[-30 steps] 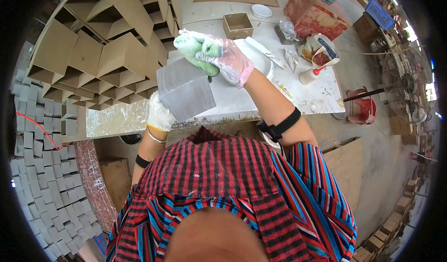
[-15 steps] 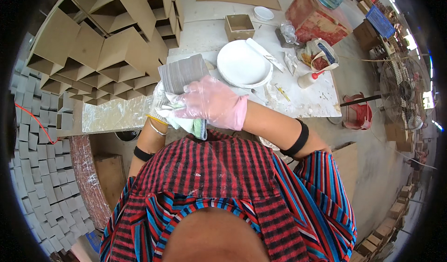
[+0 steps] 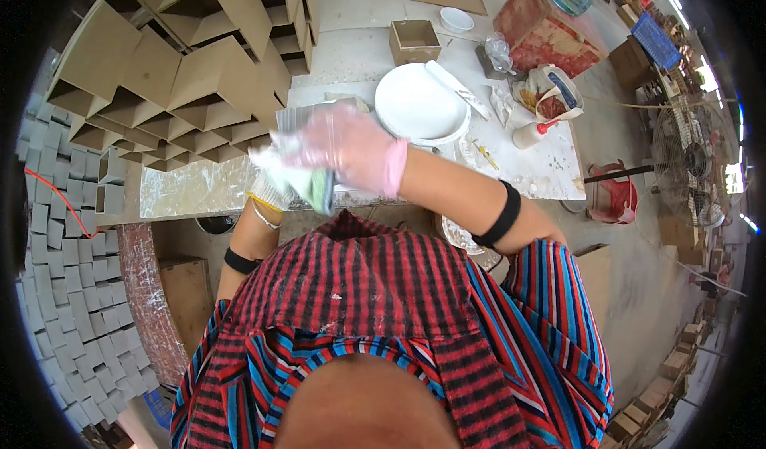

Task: Applying a white adhesive or finishing substance to the surfaces and edges of small wooden boxes using a sponge.

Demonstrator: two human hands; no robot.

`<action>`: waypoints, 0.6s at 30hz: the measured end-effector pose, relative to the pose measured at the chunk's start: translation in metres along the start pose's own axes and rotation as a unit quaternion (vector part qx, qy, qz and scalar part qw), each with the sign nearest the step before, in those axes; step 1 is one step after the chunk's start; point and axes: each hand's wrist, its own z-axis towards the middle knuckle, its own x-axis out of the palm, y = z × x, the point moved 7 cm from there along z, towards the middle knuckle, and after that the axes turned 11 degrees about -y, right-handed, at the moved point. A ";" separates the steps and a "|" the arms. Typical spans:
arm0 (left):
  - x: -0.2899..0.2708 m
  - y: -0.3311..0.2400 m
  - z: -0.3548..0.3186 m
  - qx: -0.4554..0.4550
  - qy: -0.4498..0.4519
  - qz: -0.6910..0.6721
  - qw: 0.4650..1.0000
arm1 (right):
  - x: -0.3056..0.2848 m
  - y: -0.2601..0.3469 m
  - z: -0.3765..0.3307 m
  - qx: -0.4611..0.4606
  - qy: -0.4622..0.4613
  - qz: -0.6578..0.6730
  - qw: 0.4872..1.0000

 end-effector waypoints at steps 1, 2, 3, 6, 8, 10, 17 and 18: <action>0.019 -0.009 0.001 -0.053 -0.023 -0.094 0.994 | 0.003 -0.019 -0.001 0.025 -0.026 0.018 0.999; 0.014 -0.011 -0.006 -0.049 -0.068 -0.075 0.994 | 0.008 -0.033 0.006 0.006 -0.004 -0.033 0.999; 0.011 -0.006 -0.008 -0.053 -0.100 -0.055 0.992 | 0.014 -0.072 0.008 0.124 0.006 0.076 0.989; -0.011 0.006 -0.006 -0.063 -0.132 -0.022 0.989 | 0.022 -0.115 0.019 0.381 0.008 0.311 0.871; -0.015 0.004 -0.010 -0.054 -0.140 -0.068 0.986 | -0.003 -0.092 0.025 0.373 -0.027 0.301 0.877; -0.005 -0.003 -0.011 -0.029 -0.139 -0.079 0.987 | -0.021 -0.064 0.021 0.197 -0.079 0.163 0.964; -0.023 0.008 -0.005 -0.074 -0.189 -0.059 0.978 | 0.021 -0.109 -0.007 0.386 -0.055 0.424 0.817; -0.026 0.010 0.000 -0.072 -0.183 -0.070 0.978 | 0.003 -0.086 0.004 0.408 -0.060 0.493 0.766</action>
